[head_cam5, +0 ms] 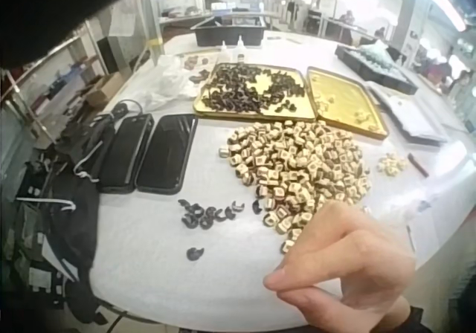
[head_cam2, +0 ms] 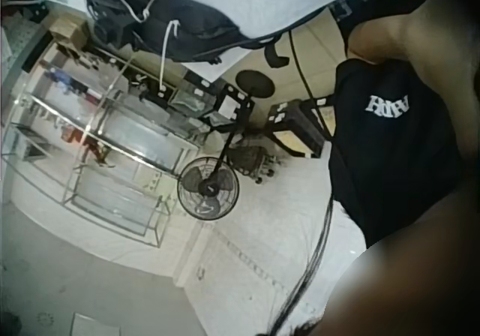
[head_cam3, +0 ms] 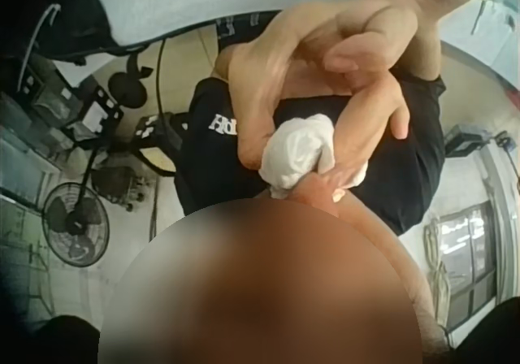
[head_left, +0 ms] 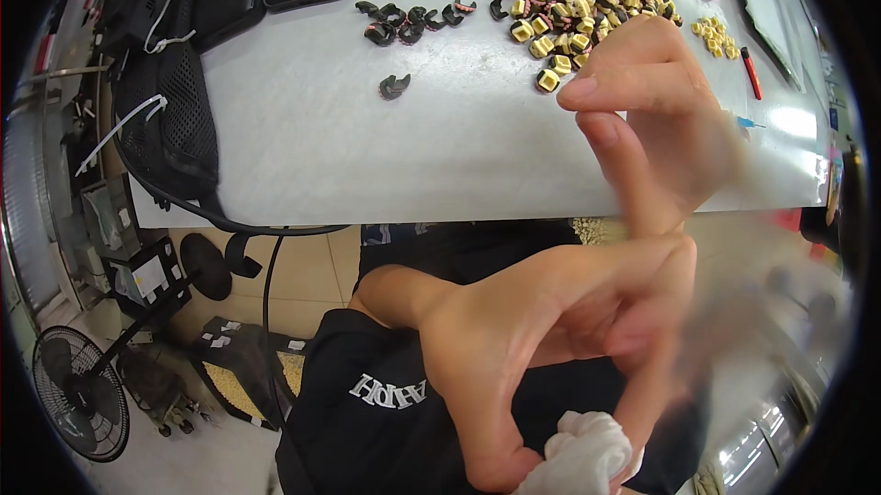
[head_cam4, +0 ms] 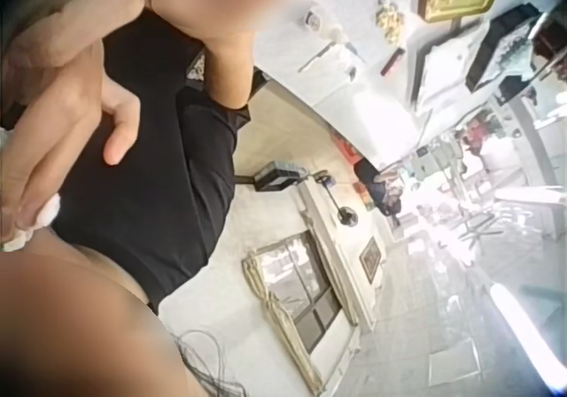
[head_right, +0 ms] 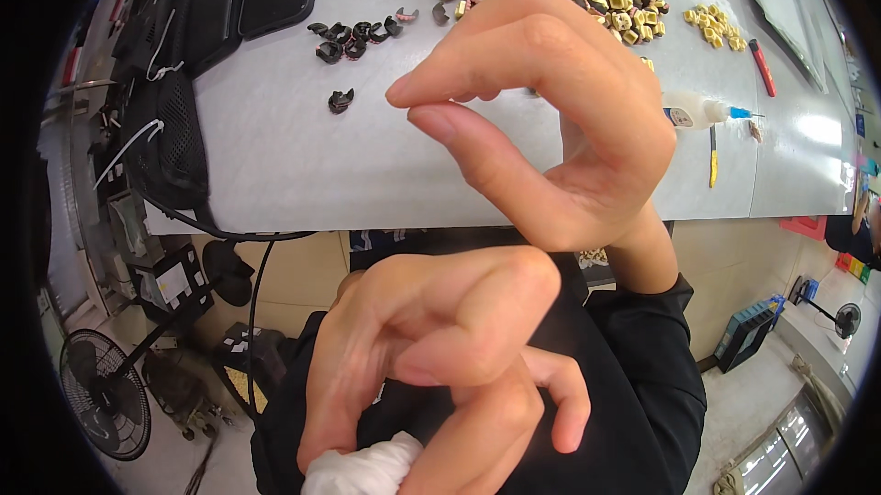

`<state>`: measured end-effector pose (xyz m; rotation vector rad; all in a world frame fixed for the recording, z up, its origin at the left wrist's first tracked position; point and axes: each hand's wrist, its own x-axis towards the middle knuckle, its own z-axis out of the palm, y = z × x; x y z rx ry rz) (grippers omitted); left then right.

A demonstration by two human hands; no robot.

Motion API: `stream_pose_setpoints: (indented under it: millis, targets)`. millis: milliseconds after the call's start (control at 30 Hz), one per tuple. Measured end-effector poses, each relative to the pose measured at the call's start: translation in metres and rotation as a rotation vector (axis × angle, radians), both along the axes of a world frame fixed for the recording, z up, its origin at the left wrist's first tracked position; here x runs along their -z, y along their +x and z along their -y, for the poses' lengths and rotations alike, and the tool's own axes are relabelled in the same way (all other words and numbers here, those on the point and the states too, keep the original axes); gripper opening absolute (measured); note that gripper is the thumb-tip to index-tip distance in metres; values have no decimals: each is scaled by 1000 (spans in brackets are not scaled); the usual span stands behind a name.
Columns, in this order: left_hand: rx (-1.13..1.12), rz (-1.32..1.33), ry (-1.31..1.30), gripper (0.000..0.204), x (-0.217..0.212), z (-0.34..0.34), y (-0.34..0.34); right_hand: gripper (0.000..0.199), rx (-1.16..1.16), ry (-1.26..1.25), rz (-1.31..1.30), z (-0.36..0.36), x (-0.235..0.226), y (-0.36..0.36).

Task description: Apply glue to small black plastic components and attach them to gold decorative pieces.

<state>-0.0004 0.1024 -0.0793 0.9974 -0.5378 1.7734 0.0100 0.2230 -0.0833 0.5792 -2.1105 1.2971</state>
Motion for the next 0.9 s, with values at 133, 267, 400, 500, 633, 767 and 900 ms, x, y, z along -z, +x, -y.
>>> stream_pose_setpoints:
  millis: [133,267,400,500,633,767,900]
  targets:
    - [34,54,-12,63,-3,0,3,11,14,35,22,-2,-7,3]
    - [50,14,-58,62,-4,2,2,12,16,18,43,-2,-8,4]
    - [7,-92,-60,61,-5,3,-2,12,12,2,34,-2,-6,3]
    - [-70,-151,-79,58,-7,5,-4,13,19,0,29,-4,-7,3]
    - [-137,-261,-36,51,-4,3,-15,14,14,-17,25,0,-5,3]
    - [-291,134,-479,55,-7,14,3,19,48,-43,-56,-2,-1,0]
    - [-354,253,-443,50,0,15,1,21,107,-53,-21,5,-10,4]
